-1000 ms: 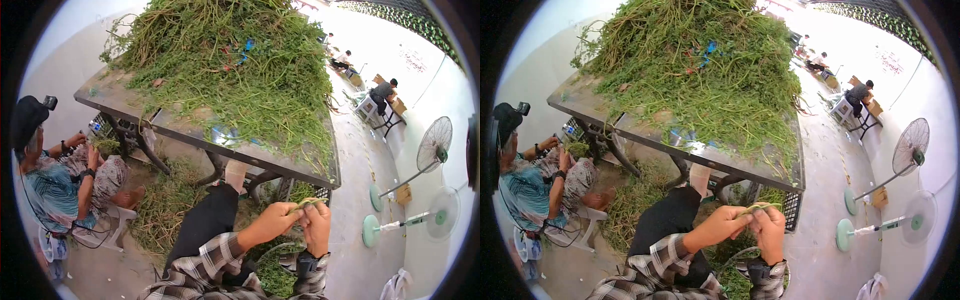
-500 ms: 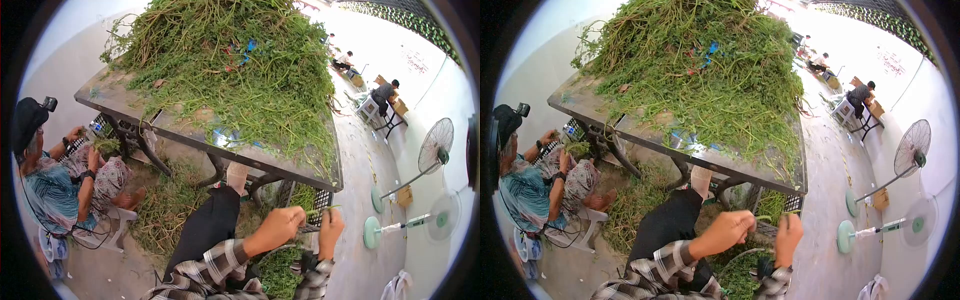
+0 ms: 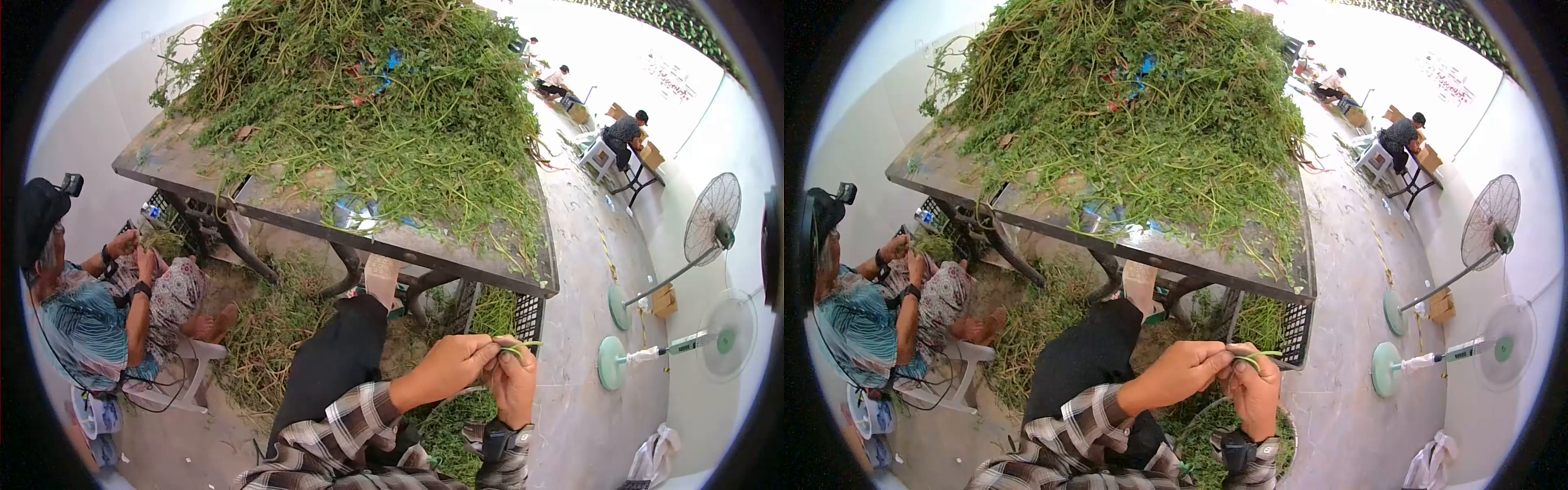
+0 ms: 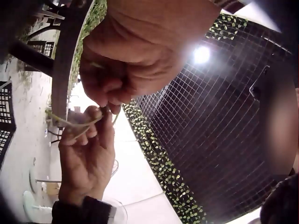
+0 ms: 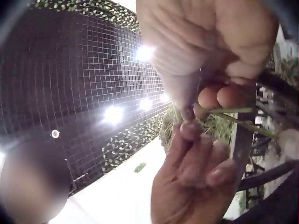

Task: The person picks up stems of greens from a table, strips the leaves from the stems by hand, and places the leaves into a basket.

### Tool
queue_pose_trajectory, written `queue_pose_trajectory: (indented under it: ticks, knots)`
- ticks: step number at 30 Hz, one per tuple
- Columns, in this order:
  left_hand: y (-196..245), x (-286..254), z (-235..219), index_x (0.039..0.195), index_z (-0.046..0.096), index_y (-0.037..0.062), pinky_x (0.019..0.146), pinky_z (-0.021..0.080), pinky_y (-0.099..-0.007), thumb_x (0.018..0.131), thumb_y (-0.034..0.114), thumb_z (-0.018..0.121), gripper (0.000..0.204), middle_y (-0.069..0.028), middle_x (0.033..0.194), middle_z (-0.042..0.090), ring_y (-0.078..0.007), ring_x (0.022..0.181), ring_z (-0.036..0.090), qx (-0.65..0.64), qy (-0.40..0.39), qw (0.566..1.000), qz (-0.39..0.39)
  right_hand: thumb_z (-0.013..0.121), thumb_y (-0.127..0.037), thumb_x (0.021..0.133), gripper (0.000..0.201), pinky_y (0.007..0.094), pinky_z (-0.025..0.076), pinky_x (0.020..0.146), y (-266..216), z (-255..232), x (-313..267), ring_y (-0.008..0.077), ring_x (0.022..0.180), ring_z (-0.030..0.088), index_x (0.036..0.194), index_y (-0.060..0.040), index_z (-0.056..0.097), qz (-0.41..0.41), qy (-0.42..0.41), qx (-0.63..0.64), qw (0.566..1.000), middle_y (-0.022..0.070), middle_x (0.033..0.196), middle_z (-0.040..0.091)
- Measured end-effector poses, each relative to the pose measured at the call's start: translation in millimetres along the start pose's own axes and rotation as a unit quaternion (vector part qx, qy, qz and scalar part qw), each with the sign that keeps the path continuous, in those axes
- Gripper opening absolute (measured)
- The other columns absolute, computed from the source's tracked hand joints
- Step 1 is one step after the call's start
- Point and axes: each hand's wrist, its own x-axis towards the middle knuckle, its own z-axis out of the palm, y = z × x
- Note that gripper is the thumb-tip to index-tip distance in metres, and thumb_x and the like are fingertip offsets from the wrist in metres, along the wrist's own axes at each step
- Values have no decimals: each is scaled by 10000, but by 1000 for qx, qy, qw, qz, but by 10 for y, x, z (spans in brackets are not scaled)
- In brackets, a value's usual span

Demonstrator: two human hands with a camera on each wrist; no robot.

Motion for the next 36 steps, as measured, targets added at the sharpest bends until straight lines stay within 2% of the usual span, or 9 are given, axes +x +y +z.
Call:
queue_pose_trajectory:
  ticks: [8, 10, 14, 16, 18, 20, 24, 27, 36]
  knots:
    - [-9, 7, -28, 849, 569, 20, 536, 395, -295, 929, 226, 485, 236, -53, 632, 546, -118, 556, 495, 102, -34, 994, -33, 543, -121, 896, 122, 197, 359, 462, -90, -211, 83, 68, 506, 448, 912, 0, 549, -69, 43, 13, 997, 10, 676, 522]
    - [15, -4, -40, 964, 571, 20, 571, 419, -299, 924, 224, 491, 223, -74, 669, 579, -142, 600, 542, 89, 18, 995, -42, 561, -144, 887, 164, 201, 366, 454, -139, -512, 220, 75, 515, 459, 953, 5, 544, -126, 214, -103, 963, 25, 683, 526]
    - [1, -3, -50, 1096, 526, 24, 593, 433, -303, 911, 184, 517, 245, -82, 715, 599, -142, 636, 545, 71, 32, 997, -22, 586, -148, 868, 267, 198, 392, 459, 4, -1620, 613, 92, 533, 481, 1062, 29, 535, -192, 247, -212, 926, 34, 698, 520]
    - [-11, 18, -51, 1118, 515, 24, 586, 432, -297, 909, 174, 521, 258, -73, 728, 589, -130, 634, 529, 69, 42, 997, -7, 580, -148, 865, 356, 202, 426, 483, 218, -2154, 695, 105, 553, 502, 1162, 36, 513, -209, 333, -478, 786, 39, 720, 520]
    - [-14, 17, -39, 1140, 504, 24, 578, 430, -291, 907, 164, 525, 273, -64, 741, 578, -118, 632, 514, 63, 52, 997, -3, 577, -165, 860, 353, 206, 440, 501, 150, -1835, 595, 105, 590, 524, 1150, 33, 547, -199, 339, -479, 784, 47, 751, 550]
    - [36, 25, -55, 1155, 499, 24, 554, 424, -270, 908, 160, 528, 283, -42, 758, 537, -87, 622, 472, 33, 72, 997, -6, 566, -167, 861, 287, 213, 443, 510, -31, -1391, 610, 103, 632, 545, 1065, 33, 597, -108, 250, -369, 889, 72, 788, 579]
    - [6, 31, -69, 1161, 503, 37, 534, 428, -233, 918, 173, 520, 279, -4, 804, 515, -60, 634, 455, 11, 79, 997, -10, 535, -130, 876, 194, 232, 420, 518, -305, -717, 933, 93, 599, 525, 969, 6, 637, -164, 118, -400, 894, 37, 751, 571]
    - [8, 23, -110, 1161, 508, 43, 534, 430, -222, 923, 178, 514, 274, 11, 817, 513, -53, 645, 457, 3, 91, 996, -4, 536, -129, 872, 187, 228, 391, 505, -504, -168, 1249, 82, 599, 508, 943, 9, 640, -174, 47, -433, 883, 37, 738, 555]
    - [99, -8, -190, 1158, 525, 44, 560, 422, -203, 934, 178, 496, 263, -11, 881, 578, -42, 686, 495, -57, 128, 990, 2, 594, -258, 797, 267, 407, 446, 754, -359, 447, 2482, 341, 852, 566, 868, -12, 667, -322, -34, -593, 737, 166, 848, 599]
